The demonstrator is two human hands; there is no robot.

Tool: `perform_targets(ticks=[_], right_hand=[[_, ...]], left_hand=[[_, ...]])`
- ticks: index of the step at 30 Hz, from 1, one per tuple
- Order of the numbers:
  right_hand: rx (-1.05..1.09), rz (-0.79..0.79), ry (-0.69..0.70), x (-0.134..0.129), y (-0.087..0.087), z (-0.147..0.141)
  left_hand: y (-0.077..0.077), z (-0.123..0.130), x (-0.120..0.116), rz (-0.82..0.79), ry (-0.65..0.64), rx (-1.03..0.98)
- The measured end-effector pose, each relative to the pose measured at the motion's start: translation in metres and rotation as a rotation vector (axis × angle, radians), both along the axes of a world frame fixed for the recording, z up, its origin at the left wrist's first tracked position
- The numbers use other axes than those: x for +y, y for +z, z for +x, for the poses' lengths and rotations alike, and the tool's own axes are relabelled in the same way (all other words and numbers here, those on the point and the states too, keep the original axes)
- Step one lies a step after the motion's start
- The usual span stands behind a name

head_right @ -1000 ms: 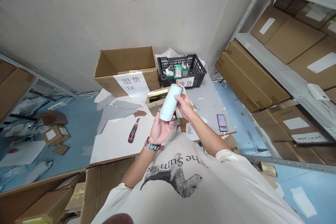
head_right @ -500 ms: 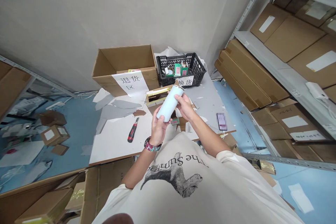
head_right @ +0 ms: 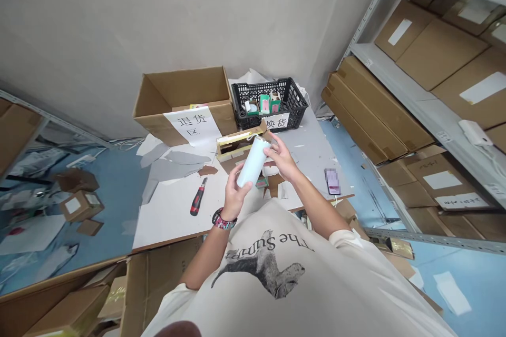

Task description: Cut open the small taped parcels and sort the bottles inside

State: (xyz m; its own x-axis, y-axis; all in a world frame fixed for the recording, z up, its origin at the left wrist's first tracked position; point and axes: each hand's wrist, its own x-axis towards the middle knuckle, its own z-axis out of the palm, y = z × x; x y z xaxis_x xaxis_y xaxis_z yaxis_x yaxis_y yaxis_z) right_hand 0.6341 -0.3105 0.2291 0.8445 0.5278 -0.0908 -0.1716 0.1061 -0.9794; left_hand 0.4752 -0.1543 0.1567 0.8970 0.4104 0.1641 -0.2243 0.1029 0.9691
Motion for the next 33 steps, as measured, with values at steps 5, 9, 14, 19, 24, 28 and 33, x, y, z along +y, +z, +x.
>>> perform_targets(ticks=[5, 9, 14, 19, 24, 28, 33], right_hand=[[-0.088, -0.094, 0.277, -0.035, 0.005, 0.002], [-0.108, -0.147, 0.349, -0.056, 0.003, 0.005], [-0.149, -0.148, 0.241, -0.068, -0.004, 0.004], [-0.124, -0.255, 0.168, -0.080, -0.009, 0.006], [-0.207, -0.418, -0.098, -0.093, -0.016, 0.017], [-0.306, -0.477, -0.327, -0.100, -0.016, 0.026], [-0.385, -0.515, -0.322, -0.092, -0.013, 0.020]], left_hand=[[-0.023, -0.011, 0.014, -0.100, -0.206, 0.069], [-0.036, -0.017, 0.014, -0.270, -0.355, 0.141], [-0.040, -0.012, 0.007, -0.387, -0.479, 0.199], [-0.047, -0.001, 0.010, -0.236, -0.366, 0.261], [-0.066, 0.010, 0.023, 0.098, 0.045, 0.247], [-0.085, 0.011, 0.032, 0.463, 0.026, 0.229], [-0.098, 0.018, 0.036, 0.827, -0.147, 0.179]])
